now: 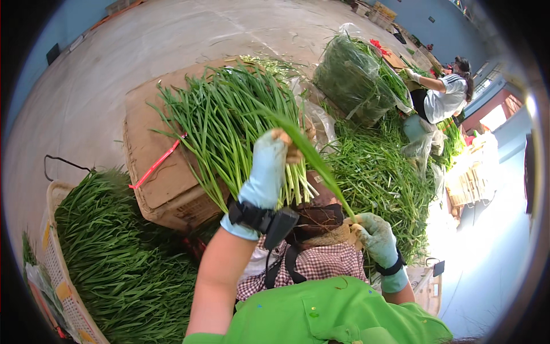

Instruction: The person sorts and bundles green onions by hand, aligning the stems and placing the finished bundles into a white crate. The person also uses a red rubber band to secure a bundle.

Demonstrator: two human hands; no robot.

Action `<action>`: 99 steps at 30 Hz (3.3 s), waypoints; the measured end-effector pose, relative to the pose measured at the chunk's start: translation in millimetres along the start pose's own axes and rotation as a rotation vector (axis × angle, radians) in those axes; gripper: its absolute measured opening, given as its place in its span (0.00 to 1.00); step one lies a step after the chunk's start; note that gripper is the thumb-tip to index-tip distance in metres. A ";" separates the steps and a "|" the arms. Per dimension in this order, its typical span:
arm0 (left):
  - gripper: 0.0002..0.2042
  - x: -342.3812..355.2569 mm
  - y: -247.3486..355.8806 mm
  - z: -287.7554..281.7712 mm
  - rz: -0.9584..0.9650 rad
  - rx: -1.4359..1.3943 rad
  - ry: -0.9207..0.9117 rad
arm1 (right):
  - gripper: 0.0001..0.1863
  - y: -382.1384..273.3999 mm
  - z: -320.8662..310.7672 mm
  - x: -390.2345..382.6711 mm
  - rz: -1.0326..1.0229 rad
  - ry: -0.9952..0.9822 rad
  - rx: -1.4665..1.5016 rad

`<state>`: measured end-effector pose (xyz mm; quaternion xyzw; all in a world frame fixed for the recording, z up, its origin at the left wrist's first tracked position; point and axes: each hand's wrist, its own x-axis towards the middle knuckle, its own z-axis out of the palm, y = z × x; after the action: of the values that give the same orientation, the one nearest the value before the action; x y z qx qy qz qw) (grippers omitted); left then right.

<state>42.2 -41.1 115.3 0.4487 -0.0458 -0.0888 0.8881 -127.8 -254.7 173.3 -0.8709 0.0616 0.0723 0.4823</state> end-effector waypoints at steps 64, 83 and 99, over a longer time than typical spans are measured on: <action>0.10 -82.0 -66.5 -92.3 0.077 -0.017 0.582 | 0.16 -77.0 186.6 264.3 -0.702 0.090 -0.558; 0.12 -85.4 -77.1 -92.0 0.130 0.024 0.608 | 0.10 -79.8 216.8 272.3 -0.788 -0.086 -0.821; 0.12 -84.2 -81.3 -90.9 0.174 -0.202 0.603 | 0.07 -98.6 169.4 312.6 -0.326 -0.216 -0.100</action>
<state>-35.2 0.1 -4.3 0.3590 0.1898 0.1200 0.9059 185.4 -70.6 108.5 -0.8794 -0.1359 0.0891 0.4474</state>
